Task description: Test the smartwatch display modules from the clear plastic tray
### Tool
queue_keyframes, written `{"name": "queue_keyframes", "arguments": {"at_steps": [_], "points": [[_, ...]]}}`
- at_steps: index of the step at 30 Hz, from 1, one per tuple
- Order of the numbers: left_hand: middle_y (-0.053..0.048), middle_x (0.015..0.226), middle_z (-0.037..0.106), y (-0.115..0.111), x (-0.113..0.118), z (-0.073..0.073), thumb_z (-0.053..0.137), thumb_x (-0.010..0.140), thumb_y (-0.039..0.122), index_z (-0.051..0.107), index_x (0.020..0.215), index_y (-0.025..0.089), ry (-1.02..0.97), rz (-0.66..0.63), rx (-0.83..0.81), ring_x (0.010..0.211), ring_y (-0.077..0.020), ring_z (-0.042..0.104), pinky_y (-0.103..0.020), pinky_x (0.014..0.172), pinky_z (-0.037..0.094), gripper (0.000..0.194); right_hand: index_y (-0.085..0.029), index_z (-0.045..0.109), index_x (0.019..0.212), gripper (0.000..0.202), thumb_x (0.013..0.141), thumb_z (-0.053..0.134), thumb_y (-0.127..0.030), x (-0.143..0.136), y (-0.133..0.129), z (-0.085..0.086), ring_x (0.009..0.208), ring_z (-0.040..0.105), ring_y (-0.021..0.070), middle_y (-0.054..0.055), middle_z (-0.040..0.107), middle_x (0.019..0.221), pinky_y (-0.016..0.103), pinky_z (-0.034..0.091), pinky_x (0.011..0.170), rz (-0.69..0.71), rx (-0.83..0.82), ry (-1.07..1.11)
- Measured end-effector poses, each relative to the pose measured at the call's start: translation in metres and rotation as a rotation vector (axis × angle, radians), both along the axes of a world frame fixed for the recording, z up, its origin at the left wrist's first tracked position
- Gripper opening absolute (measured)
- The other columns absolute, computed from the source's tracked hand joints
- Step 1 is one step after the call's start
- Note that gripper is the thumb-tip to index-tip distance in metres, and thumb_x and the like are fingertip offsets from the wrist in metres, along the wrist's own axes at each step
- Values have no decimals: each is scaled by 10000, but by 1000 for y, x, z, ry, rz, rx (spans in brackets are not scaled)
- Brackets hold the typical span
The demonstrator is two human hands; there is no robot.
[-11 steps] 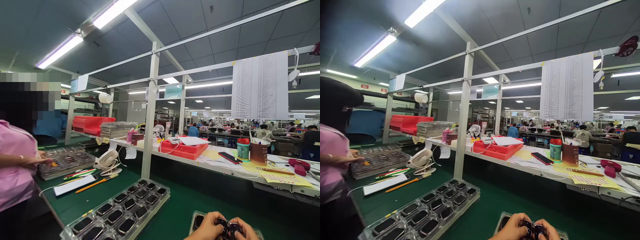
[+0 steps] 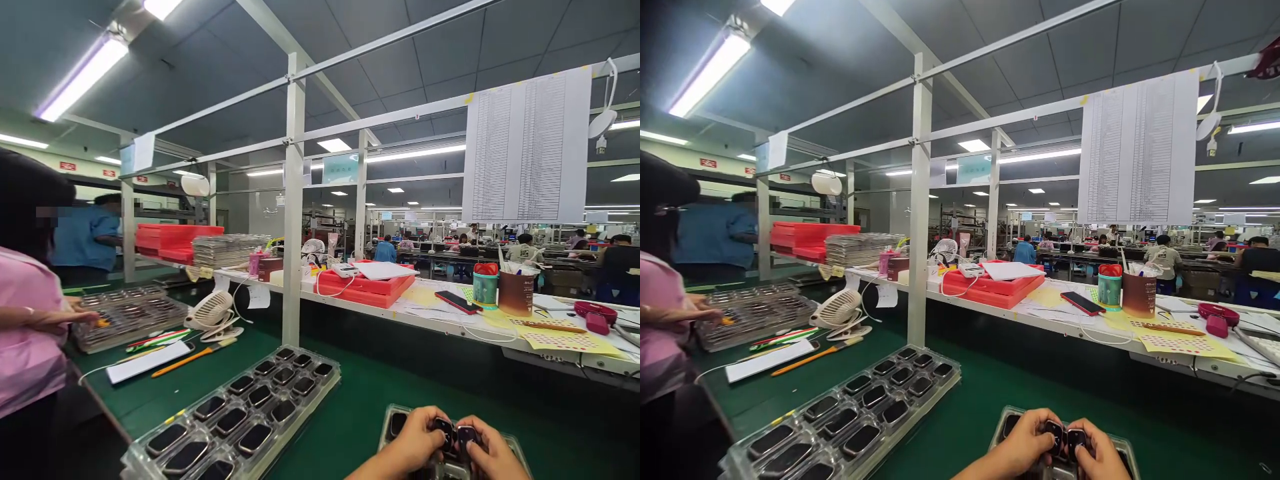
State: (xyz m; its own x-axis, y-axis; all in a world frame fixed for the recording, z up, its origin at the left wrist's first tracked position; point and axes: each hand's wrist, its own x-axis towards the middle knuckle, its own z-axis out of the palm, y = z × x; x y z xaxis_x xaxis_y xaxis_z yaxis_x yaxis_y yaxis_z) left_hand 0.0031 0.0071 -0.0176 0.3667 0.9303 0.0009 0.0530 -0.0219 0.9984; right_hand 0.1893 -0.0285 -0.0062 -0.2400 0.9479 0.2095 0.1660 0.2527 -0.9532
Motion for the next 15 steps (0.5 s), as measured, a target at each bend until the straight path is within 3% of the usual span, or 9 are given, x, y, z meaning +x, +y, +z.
{"name": "queue_keyframes", "arguments": {"at_steps": [7, 15], "points": [[-7, 766, 690, -2, -1, 3, 583, 669, 121, 661, 971, 141, 16, -24, 18, 526, -86, 558, -224, 560, 447, 313, -202, 652, 924, 215, 773, 582, -338, 2, -5, -3, 604, 519, 149, 23, 655, 841, 271, 410, 561, 15, -18, -6], [-33, 833, 683, -7, -1, 12, 579, 707, 133, 651, 953, 123, -27, -82, 69, 642, -108, 607, -238, 605, 493, 257, -186, 626, 923, 209, 760, 589, -312, 8, -4, 3, 628, 542, 152, 45, 669, 889, 297, 448, 614, 24, -15, -47]]}}
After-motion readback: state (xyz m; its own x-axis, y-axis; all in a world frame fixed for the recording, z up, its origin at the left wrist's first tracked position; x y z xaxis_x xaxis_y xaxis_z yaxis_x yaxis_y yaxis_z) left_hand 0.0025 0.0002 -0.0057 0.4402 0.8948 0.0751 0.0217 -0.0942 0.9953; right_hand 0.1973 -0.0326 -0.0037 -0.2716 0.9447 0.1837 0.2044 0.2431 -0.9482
